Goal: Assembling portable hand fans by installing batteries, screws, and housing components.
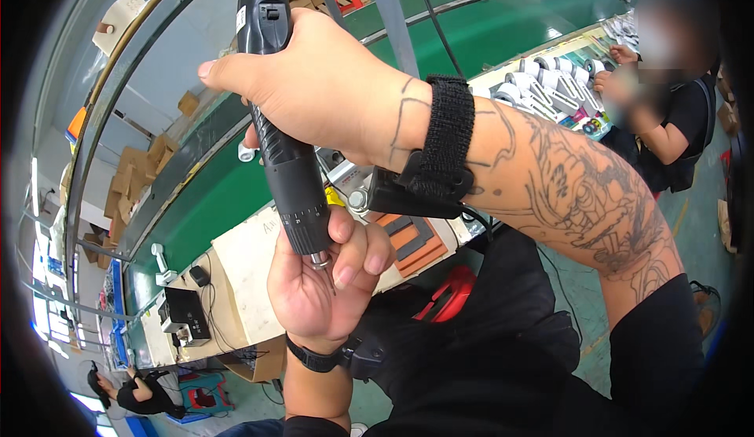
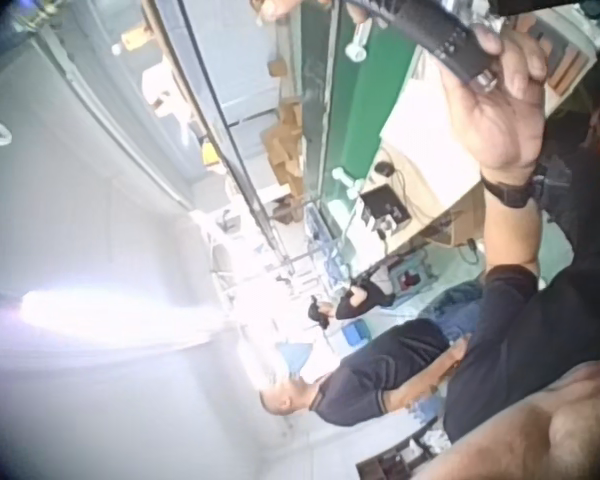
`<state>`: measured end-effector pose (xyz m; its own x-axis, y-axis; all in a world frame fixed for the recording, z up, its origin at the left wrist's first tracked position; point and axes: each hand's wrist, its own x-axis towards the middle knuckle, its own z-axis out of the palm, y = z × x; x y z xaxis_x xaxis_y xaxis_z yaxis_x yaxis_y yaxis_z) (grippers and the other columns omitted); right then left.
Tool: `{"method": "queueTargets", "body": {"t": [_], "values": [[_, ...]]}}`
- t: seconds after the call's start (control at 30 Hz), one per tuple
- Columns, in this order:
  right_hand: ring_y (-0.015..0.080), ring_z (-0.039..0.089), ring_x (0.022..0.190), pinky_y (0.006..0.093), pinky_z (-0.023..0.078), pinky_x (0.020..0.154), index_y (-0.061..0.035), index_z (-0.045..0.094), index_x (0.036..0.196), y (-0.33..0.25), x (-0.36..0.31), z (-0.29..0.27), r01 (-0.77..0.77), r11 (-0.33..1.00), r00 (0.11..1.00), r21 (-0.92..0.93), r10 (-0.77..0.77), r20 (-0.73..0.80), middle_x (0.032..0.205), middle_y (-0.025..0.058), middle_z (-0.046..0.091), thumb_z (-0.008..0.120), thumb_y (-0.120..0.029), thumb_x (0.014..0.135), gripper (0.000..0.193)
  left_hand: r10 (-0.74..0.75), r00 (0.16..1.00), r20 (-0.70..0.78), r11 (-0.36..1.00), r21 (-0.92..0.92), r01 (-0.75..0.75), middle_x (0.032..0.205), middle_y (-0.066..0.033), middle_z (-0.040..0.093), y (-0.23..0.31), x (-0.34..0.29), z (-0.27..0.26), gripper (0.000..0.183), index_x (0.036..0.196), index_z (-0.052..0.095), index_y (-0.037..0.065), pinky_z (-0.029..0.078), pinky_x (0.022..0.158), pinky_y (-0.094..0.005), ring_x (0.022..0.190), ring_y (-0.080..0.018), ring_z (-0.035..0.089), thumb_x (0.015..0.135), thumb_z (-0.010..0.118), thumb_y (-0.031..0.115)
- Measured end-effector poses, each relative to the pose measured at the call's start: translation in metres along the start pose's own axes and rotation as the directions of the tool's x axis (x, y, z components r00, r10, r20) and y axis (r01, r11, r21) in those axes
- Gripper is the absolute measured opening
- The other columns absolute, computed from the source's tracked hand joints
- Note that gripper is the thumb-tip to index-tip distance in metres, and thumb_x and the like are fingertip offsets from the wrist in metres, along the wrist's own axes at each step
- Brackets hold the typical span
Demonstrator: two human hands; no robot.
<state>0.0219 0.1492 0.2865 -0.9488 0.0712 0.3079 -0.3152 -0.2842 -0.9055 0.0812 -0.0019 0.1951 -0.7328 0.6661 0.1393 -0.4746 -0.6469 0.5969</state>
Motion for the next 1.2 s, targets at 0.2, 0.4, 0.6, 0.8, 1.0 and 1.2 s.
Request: {"method": "queueTargets", "body": {"t": [0.2, 0.4, 0.6, 0.8, 1.0, 1.2], "values": [[0.0173, 0.065, 0.066, 0.0336, 0.057, 0.059, 0.002, 0.049, 0.108, 0.003, -0.014, 0.002, 0.021, 0.993, 0.999, 0.116, -0.024, 0.025, 0.086, 0.0085, 0.06, 0.076, -0.024, 0.09, 0.042, -0.079, 0.968, 0.238, 0.986, -0.121, 0.11, 0.069, 0.0064, 0.054, -0.002, -0.003, 0.005, 0.029, 0.103, 0.053, 0.014, 0.035, 0.073, -0.0316, 0.074, -0.0141, 0.05, 0.108, 0.031, 0.032], [0.0186, 0.065, 0.069, 0.0353, 0.057, 0.062, 0.0027, 0.04, 0.126, 0.005, -0.032, 0.0, -0.022, 0.984, 0.996, 0.178, 0.006, 0.089, 0.093, 0.0109, 0.059, 0.074, -0.023, 0.091, 0.055, -0.093, 0.966, 0.242, 0.968, -0.204, 0.145, 0.069, 0.0044, 0.058, -0.006, -0.004, 0.001, 0.032, 0.103, 0.056, 0.012, 0.036, 0.064, -0.0299, 0.063, -0.0127, 0.052, 0.109, 0.035, 0.035], [0.018, 0.067, 0.068, 0.0319, 0.059, 0.063, -0.0007, 0.056, 0.102, 0.009, -0.041, -0.013, -0.078, 0.963, 0.995, 0.256, 0.059, 0.08, 0.086, 0.0092, 0.064, 0.075, -0.035, 0.091, 0.041, 0.478, 0.876, -0.066, 0.499, 0.841, -0.209, 0.075, -0.0084, 0.061, -0.006, -0.009, -0.007, 0.053, 0.107, 0.06, -0.003, 0.043, 0.053, -0.0258, 0.056, -0.0126, 0.053, 0.104, 0.055, 0.049], [0.0191, 0.065, 0.064, 0.0333, 0.057, 0.061, -0.002, 0.057, 0.095, 0.019, -0.041, -0.019, -0.161, 0.908, 0.985, 0.386, 0.125, 0.116, 0.079, 0.0077, 0.061, 0.076, -0.032, 0.09, 0.036, 0.459, 0.879, -0.127, 0.587, 0.787, -0.192, 0.083, -0.0108, 0.067, -0.012, -0.011, -0.004, 0.051, 0.103, 0.06, -0.005, 0.048, 0.062, -0.0244, 0.065, -0.0123, 0.059, 0.097, 0.071, 0.045], [0.0175, 0.065, 0.065, 0.0339, 0.057, 0.064, -0.0041, 0.06, 0.087, 0.022, -0.038, -0.015, -0.092, 0.911, 0.996, 0.403, 0.09, 0.025, 0.074, 0.0088, 0.062, 0.076, -0.039, 0.089, 0.039, 0.599, 0.792, -0.117, 0.455, 0.864, -0.216, 0.084, -0.0082, 0.067, -0.015, -0.008, -0.005, 0.042, 0.104, 0.06, -0.005, 0.05, 0.069, -0.0237, 0.07, -0.0116, 0.061, 0.085, 0.087, 0.023], [0.0162, 0.064, 0.063, 0.0338, 0.055, 0.062, -0.0067, 0.061, 0.084, 0.025, -0.038, -0.017, -0.072, 0.877, 0.994, 0.476, 0.101, -0.037, 0.071, 0.0059, 0.062, 0.075, -0.038, 0.09, 0.035, 0.687, 0.695, 0.21, -0.084, 0.974, -0.21, 0.086, -0.0079, 0.07, -0.02, -0.005, -0.017, 0.047, 0.103, 0.061, -0.004, 0.051, 0.072, -0.024, 0.075, -0.0101, 0.063, 0.073, 0.094, 0.01]]}}
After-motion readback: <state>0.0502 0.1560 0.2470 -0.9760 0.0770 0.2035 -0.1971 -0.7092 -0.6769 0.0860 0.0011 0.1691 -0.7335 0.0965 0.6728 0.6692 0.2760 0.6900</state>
